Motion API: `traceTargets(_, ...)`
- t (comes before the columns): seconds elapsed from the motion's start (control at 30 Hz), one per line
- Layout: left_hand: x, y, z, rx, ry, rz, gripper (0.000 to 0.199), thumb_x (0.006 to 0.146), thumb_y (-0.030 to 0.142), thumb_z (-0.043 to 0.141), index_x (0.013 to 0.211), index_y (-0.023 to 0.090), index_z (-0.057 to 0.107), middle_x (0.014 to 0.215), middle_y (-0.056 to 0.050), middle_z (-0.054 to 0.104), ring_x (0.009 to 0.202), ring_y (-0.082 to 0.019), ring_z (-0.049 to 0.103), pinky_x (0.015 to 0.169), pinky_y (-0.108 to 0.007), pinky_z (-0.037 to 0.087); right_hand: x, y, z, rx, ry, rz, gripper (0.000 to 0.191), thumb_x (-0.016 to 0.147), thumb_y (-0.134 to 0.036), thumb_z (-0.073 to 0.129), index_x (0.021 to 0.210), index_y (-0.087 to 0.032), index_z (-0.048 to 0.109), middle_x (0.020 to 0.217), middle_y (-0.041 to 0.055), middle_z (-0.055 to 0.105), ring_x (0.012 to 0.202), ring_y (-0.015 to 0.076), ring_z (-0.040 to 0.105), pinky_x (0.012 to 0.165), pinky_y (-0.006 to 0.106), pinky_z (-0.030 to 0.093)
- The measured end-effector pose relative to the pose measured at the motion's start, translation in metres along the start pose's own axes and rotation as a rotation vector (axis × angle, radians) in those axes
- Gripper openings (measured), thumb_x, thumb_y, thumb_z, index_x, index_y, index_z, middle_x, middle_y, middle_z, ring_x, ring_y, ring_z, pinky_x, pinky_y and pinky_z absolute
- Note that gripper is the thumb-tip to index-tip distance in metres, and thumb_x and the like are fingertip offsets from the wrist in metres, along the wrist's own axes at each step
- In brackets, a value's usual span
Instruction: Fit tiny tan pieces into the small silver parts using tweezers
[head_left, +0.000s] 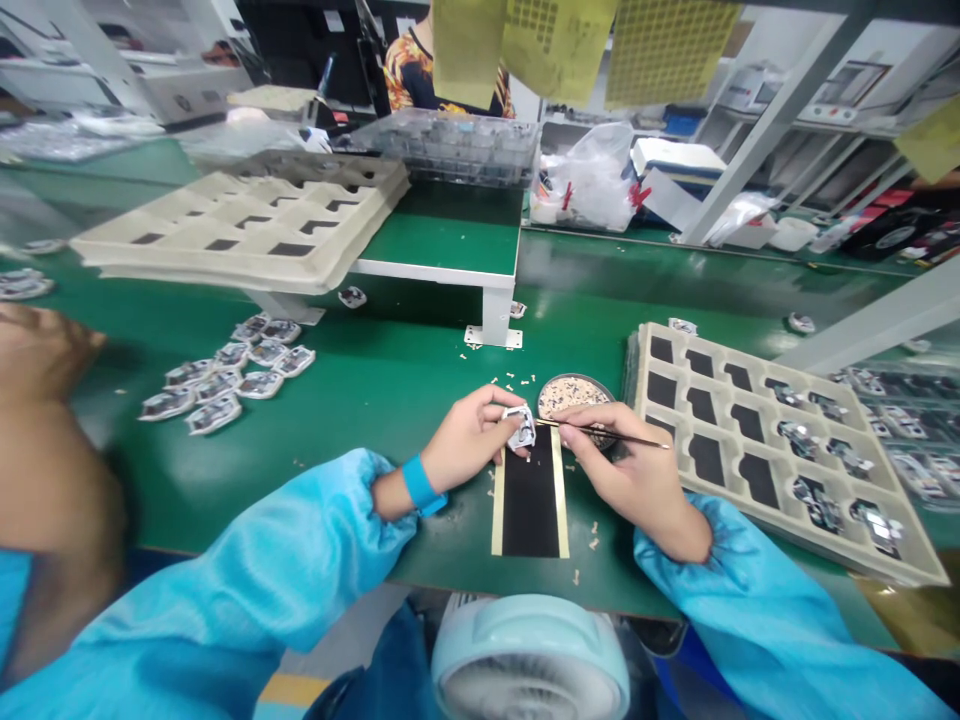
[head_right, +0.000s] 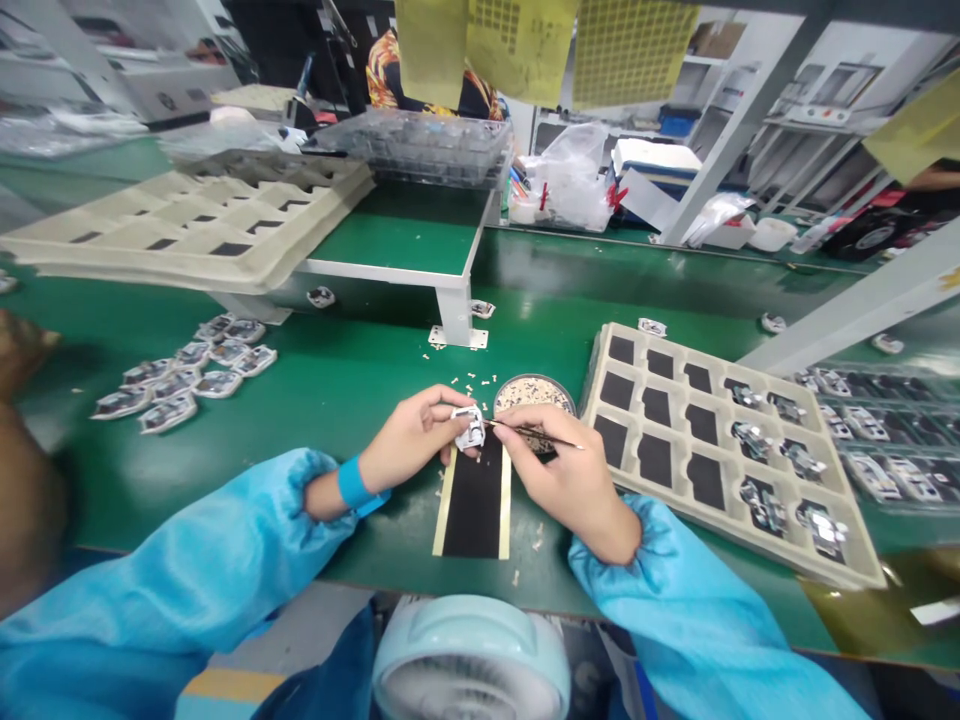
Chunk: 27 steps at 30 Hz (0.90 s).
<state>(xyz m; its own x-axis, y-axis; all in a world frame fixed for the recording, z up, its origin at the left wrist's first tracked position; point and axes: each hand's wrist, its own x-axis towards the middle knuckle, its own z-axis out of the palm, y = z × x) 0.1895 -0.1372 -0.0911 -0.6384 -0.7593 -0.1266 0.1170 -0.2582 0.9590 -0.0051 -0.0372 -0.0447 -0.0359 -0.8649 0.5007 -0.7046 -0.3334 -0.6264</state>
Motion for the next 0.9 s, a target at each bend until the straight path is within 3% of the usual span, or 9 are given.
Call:
traceTargets(0.2, -0.001, 0.002, -0.001, 0.013, 0.024, -0.003, 0.052, 0.085, 0.043, 0.08, 0.116, 0.009, 0.056, 0.105, -0.021, 0.075, 0.076, -0.028, 0.077, 0.045, -0.016, 0.048, -0.001, 0.002, 0.001, -0.048, -0.038, -0.038, 0.018, 0.09, -0.019, 0.074, 0.106, -0.023, 0.068, 0.106, -0.0116, 0.071, 0.099, -0.0047, 0.07, 0.092, 0.005, 0.059)
traceTargets(0.43, 0.0, 0.005, 0.001, 0.006, 0.046, 0.001, 0.055, 0.081, 0.044, 0.08, 0.115, 0.009, 0.055, 0.098, -0.019, 0.075, 0.073, -0.027, 0.076, 0.045, -0.018, 0.051, -0.002, 0.002, 0.002, -0.073, -0.029, -0.086, 0.021, 0.088, -0.015, 0.074, 0.106, -0.022, 0.067, 0.106, -0.0105, 0.071, 0.099, -0.0038, 0.07, 0.088, 0.006, 0.06)
traceTargets(0.7, -0.001, 0.008, 0.003, -0.023, 0.066, -0.014, 0.06, 0.075, 0.041, 0.083, 0.116, 0.008, 0.056, 0.102, -0.019, 0.075, 0.071, -0.024, 0.076, 0.048, -0.018, 0.055, -0.001, 0.002, 0.004, -0.102, -0.012, -0.119, 0.02, 0.088, -0.015, 0.075, 0.106, -0.022, 0.068, 0.106, -0.0114, 0.071, 0.1, -0.0053, 0.069, 0.096, 0.006, 0.057)
traceTargets(0.9, -0.003, 0.012, 0.003, -0.07, 0.067, 0.006, 0.058, 0.073, 0.032, 0.086, 0.114, 0.006, 0.055, 0.105, -0.018, 0.074, 0.072, -0.024, 0.076, 0.05, -0.014, 0.053, 0.002, 0.003, 0.001, 0.085, -0.044, 0.074, 0.011, 0.093, -0.021, 0.072, 0.103, -0.02, 0.071, 0.107, -0.0087, 0.072, 0.102, -0.0062, 0.072, 0.096, 0.0, 0.057)
